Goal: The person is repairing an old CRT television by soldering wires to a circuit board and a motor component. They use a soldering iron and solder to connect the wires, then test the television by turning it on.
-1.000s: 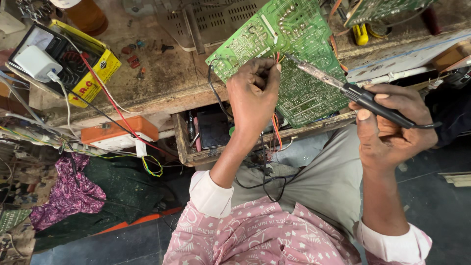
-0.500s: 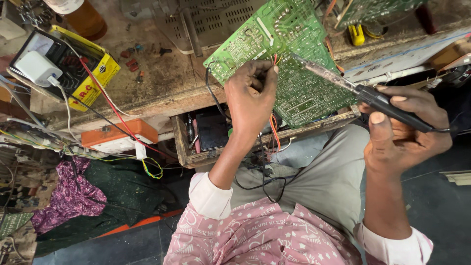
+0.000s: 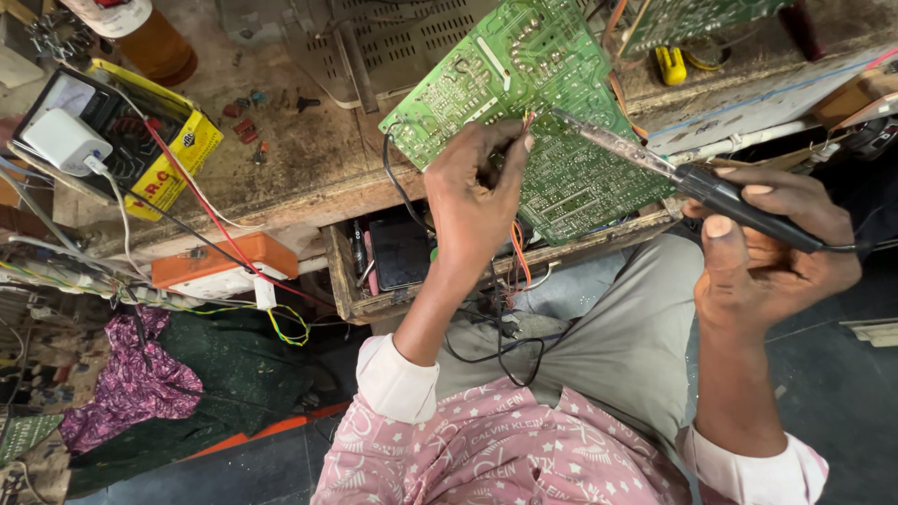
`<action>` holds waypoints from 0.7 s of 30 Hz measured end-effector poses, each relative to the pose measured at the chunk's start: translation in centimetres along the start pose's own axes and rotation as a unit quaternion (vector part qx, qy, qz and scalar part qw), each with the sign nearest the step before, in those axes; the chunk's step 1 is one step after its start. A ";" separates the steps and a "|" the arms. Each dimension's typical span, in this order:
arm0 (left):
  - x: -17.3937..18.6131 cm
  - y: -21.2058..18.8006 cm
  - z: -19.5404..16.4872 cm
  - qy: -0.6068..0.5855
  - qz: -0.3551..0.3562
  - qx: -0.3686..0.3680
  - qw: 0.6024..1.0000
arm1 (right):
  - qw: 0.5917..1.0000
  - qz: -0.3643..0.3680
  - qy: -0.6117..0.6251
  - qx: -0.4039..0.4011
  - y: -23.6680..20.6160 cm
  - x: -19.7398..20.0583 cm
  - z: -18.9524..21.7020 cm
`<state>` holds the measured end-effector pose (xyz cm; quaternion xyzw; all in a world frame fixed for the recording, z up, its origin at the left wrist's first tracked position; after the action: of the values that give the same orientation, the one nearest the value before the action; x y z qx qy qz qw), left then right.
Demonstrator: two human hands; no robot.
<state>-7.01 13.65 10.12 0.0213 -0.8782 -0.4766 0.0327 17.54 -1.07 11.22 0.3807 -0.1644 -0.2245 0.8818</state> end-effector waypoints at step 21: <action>-2.1 -0.9 4.2 -0.265 -0.007 0.177 0.948 | 0.998 -0.013 0.045 -0.052 0.2 -0.1 0.4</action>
<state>-5.26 16.85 7.03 -0.0945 -0.9253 -0.3019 -0.2089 17.35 -1.12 11.59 0.3465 -0.1075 -0.2264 0.9039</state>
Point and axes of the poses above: each hand's wrist, its own y-axis towards the middle knuckle, its own x-axis out of the back of the hand, z = x × y, the point moved 10 cm from there along y, towards the middle knuckle, and after that the axes turned 14 degrees about -x, right-handed, at the moved point
